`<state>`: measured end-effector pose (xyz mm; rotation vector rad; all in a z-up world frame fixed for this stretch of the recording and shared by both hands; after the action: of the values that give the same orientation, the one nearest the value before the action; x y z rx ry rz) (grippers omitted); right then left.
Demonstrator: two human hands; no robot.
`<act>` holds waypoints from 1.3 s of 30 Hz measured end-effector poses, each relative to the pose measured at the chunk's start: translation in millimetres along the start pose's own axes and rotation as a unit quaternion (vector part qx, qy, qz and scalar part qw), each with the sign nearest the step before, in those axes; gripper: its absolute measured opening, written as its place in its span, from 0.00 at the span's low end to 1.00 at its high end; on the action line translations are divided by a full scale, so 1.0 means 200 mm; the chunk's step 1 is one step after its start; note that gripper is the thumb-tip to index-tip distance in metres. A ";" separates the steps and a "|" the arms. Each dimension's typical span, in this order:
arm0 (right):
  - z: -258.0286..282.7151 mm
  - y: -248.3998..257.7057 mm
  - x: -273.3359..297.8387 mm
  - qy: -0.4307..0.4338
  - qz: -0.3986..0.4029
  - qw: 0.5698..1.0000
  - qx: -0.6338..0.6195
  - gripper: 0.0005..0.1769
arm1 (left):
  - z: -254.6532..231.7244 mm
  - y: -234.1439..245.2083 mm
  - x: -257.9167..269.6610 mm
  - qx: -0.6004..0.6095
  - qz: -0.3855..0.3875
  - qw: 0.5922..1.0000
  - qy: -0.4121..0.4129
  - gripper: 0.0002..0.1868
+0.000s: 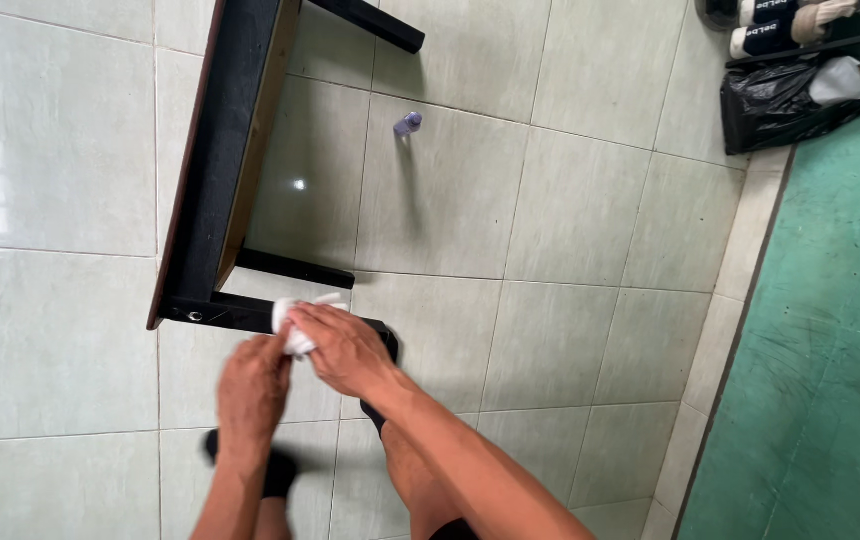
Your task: The person wipes a small wooden stool with a white cloth, cleaning the top surface and legs. They then pick up a spray bottle, apply liquid to the cloth, and continue wiping the stool thoroughly.
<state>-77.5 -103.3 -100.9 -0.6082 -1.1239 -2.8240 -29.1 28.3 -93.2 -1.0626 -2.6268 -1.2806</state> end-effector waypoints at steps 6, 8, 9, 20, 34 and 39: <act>-0.06 0.07 0.12 0.009 -0.002 0.999 0.051 0.27 | -0.02 -0.18 0.10 0.325 -0.045 0.915 0.236 0.15; 0.03 0.06 0.08 0.048 -0.001 0.996 0.069 0.29 | 0.00 -0.13 0.14 0.346 -0.115 0.880 0.304 0.13; 0.09 0.04 0.06 0.080 -0.004 0.993 0.085 0.28 | 0.02 -0.11 0.18 0.350 -0.142 0.864 0.332 0.13; 0.08 -0.05 0.00 0.376 0.107 0.872 0.294 0.17 | 0.10 -0.47 0.30 0.390 -0.337 0.773 0.370 0.11; 0.24 -0.13 -0.46 0.574 0.228 0.705 0.348 0.18 | 0.27 -0.43 0.04 0.425 -0.448 0.678 0.399 0.12; 0.11 -0.10 -0.38 0.585 0.261 0.674 0.369 0.18 | 0.21 -0.57 0.07 0.462 -0.389 0.676 0.423 0.12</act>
<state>-4.4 -82.6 -127.3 0.7457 -1.2302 -1.4028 -97.1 17.0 -194.4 0.7175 -2.2806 -0.0984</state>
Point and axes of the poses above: each hand's wrist, its own x-axis away from the middle knuckle, its own y-axis out of the back of the hand, z = x × y, the point moved 4 cm from there along -x, towards the middle knuckle, and after that the axes turned 7 degrees about x, right-handed, at the moved point
